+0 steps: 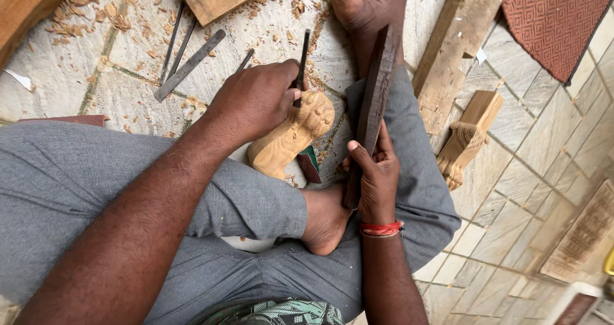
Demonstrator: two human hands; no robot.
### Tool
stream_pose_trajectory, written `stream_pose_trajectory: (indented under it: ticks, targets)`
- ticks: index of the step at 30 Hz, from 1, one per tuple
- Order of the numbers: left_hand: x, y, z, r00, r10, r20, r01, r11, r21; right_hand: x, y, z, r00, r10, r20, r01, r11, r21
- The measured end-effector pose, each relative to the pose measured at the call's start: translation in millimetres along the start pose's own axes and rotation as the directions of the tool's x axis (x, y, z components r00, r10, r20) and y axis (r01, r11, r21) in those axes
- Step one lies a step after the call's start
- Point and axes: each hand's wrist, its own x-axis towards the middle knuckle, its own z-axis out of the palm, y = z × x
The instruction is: The person carves a wooden piece shaped like a lion's head using a chisel and a wooden mallet. They repeatedly strike the chisel to shape the wood and occasionally use a sanding block to smooth the surface.
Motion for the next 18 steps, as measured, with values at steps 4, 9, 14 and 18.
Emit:
stream_pose_trajectory:
  ticks: [4, 9, 14, 18]
  targets:
    - [9.1, 1.1, -1.3, 1.0, -0.008, -0.012, 0.007, 0.996, -0.088, 4.6, -4.7, 4.7, 0.999, 0.029, 0.018, -0.029, 0.999, -0.017]
    - [14.5, 4.6, 5.6, 0.997, 0.079, -0.02, -0.08, 0.995, -0.067, 7.1, -10.1, 8.0, 0.998, 0.062, 0.022, -0.06, 0.992, -0.108]
    - [12.6, 2.9, 8.7, 0.959, 0.105, -0.262, -0.115, 0.993, -0.023, 6.1, -6.8, 7.6, 0.998, 0.058, 0.035, -0.054, 0.992, -0.112]
    - [13.1, -5.1, 4.4, 0.977, -0.214, 0.011, 0.214, 0.977, -0.024, 6.7, -4.9, 4.4, 0.997, 0.015, 0.082, 0.0, 0.984, -0.18]
